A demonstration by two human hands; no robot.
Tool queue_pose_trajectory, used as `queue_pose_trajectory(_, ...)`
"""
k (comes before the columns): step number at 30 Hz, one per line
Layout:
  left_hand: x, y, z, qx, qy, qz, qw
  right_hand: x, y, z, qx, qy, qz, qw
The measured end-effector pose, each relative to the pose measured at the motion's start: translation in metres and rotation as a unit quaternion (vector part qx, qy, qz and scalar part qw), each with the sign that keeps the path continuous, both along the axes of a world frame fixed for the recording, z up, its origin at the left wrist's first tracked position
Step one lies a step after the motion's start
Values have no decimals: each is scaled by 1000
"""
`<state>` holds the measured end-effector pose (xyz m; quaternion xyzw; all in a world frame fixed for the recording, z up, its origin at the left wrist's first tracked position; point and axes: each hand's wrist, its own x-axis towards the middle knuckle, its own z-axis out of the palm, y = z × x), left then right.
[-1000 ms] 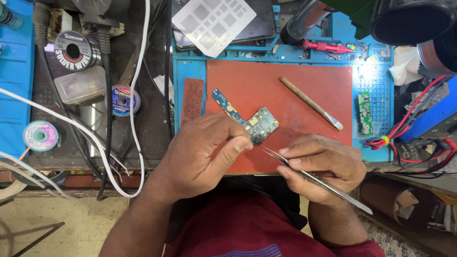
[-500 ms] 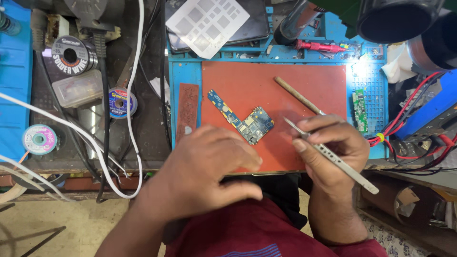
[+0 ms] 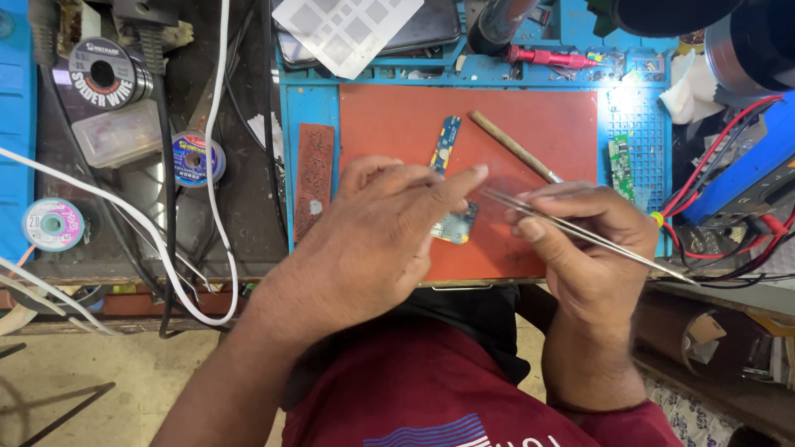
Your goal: The person uses a metal probe to scrape and clean the surface of a small circuit board held on a red mat. They repeatedly scrape different areas of the board while holding it steady with the other hand.
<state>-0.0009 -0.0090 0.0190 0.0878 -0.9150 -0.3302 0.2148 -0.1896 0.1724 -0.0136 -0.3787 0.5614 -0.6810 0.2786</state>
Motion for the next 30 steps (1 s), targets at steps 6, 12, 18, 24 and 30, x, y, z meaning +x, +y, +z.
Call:
queue_pose_trajectory(6, 8, -2, 1, 28, 26, 25, 999, 7, -6, 17, 116, 160, 26, 980)
queue_pose_trajectory(12, 11, 2, -2, 70, -8, 69, 995, 23, -27, 28, 156, 224, 58, 960)
queue_pose_trajectory(18, 14, 0, -7, 75, 2, 73, 994, 26, -41, 30, 123, 237, 51, 962)
queue_pose_trajectory(24, 14, -1, -10, 98, -4, 73, 993, 25, -41, 29, 124, 281, 60, 950)
queue_pose_trajectory(30, 14, 1, -11, 97, -3, 79, 992, 26, -40, 29, 125, 269, 51, 953)
